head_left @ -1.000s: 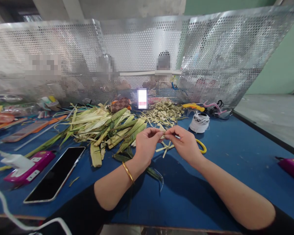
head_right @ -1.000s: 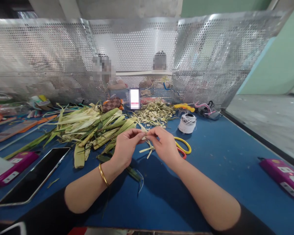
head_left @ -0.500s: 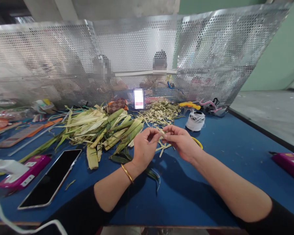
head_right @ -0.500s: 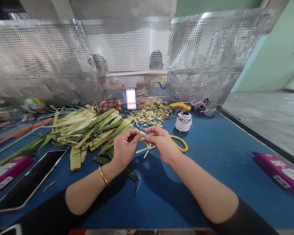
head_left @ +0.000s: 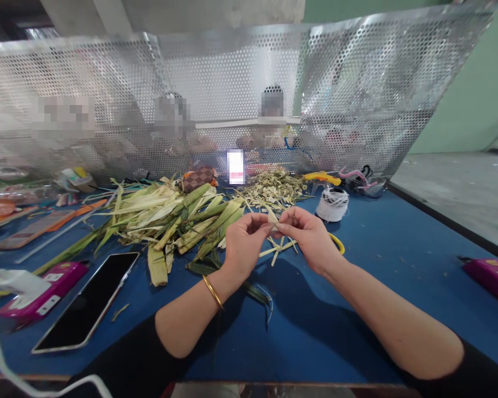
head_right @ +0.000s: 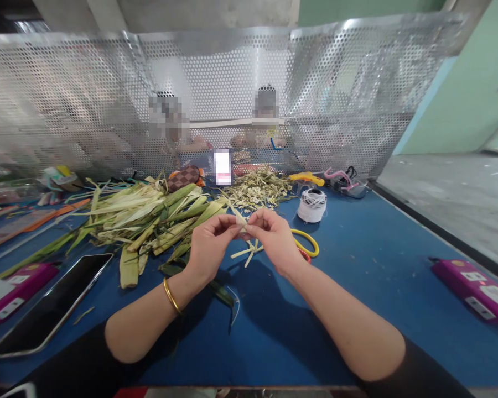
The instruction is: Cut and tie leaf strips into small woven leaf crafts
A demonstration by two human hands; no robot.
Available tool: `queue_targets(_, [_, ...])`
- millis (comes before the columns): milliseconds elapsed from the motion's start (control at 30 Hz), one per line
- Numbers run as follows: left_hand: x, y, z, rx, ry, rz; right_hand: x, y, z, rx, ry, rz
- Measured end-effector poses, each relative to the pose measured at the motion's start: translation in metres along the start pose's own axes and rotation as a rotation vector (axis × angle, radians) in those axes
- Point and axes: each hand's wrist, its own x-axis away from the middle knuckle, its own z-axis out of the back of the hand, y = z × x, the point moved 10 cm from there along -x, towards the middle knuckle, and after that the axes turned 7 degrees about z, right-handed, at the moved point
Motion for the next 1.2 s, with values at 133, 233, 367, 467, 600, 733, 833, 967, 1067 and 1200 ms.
queue_targets(133, [-0.002, -0.018, 0.0, 0.204, -0.009, 0.201, 0.001, -0.021, -0.005, 0.277, -0.055, 0.238])
queue_targets(233, [0.0, -0.024, 0.001, 0.235, -0.003, 0.287, 0.006, -0.034, -0.009, 0.492, -0.083, 0.409])
queue_targets(367, [0.002, -0.021, 0.001, 0.217, 0.0, 0.274, 0.009, -0.039, -0.008, 0.573, -0.059, 0.451])
queue_targets(467, [0.002, -0.019, 0.0, 0.191, 0.003, 0.221, 0.01, -0.04, -0.006, 0.593, -0.034, 0.442])
queue_targets(600, [0.001, -0.014, 0.001, 0.133, 0.023, 0.109, 0.008, -0.033, -0.001, 0.533, 0.012, 0.348])
queue_targets(733, [0.002, -0.003, 0.001, 0.011, 0.02, -0.027, 0.003, -0.015, 0.005, 0.379, 0.049, 0.174])
queue_targets(833, [0.003, 0.002, 0.0, -0.046, 0.01, -0.078, 0.002, -0.011, 0.005, 0.247, 0.05, 0.131])
queue_targets(967, [0.005, 0.009, -0.003, -0.073, -0.017, -0.107, 0.001, -0.01, 0.004, 0.245, 0.018, 0.119])
queue_targets(1067, [0.005, 0.009, -0.006, -0.106, -0.039, -0.086, 0.001, -0.008, 0.005, 0.266, 0.01, 0.103])
queue_targets(1200, [0.002, -0.001, -0.004, -0.039, -0.03, 0.028, 0.0, -0.005, 0.0, 0.231, -0.042, 0.092])
